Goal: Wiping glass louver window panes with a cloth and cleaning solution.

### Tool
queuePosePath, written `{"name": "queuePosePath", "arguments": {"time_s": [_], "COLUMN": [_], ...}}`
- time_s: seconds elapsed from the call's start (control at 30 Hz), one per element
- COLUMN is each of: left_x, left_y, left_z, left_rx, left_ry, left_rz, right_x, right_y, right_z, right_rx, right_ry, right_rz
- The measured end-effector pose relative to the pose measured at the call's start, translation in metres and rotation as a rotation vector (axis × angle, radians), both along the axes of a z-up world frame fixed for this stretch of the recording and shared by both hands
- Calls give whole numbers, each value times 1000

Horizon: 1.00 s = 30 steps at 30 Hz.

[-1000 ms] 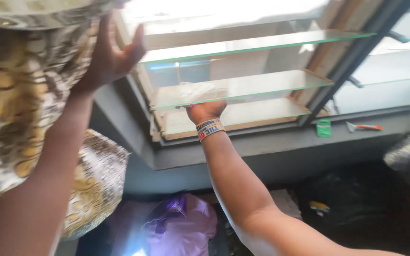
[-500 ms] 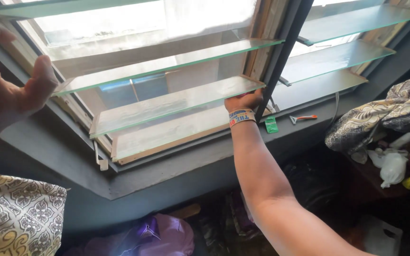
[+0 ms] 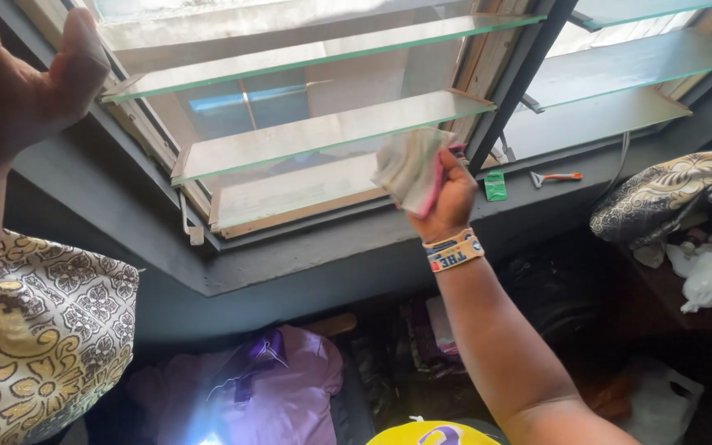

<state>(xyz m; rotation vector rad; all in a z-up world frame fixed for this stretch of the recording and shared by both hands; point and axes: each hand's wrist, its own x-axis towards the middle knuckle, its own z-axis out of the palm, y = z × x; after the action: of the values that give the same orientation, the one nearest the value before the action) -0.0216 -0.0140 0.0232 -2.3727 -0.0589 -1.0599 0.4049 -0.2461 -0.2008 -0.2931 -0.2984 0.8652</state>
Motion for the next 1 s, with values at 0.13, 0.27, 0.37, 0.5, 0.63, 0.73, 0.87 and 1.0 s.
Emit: {"name": "queuePosePath", "arguments": {"time_s": [0.13,0.27,0.37,0.5,0.63,0.73,0.87,1.0], "left_x": [0,5,5,2,-4,11,26,28], "left_y": [5,24,16,-6,39,64,79,81], "left_z": [-2,-1,2,7,-21,-35,-34,-38], "left_rx": [134,615,964,347,95,259,688,964], "left_ry": [-23,74,156,17,56,126,165,194], "left_rz": [56,292,459,192,94,270,368,427], "right_x": [50,67,63,47,28,36,86,138], "right_y": [-25,-13,10,52,63,52,64,112], "right_z": [-15,-24,-32,-42,-49,-40,-48,-59], "right_rx": [-139,-536,-1099,-1011,-850,-757,-805,-1073], "right_ry": [16,-463,-1450,-2060,-2199,-2215,-2225,-2410], "right_rz": [7,-494,-581,-426,-281,-176,-83,7]}}
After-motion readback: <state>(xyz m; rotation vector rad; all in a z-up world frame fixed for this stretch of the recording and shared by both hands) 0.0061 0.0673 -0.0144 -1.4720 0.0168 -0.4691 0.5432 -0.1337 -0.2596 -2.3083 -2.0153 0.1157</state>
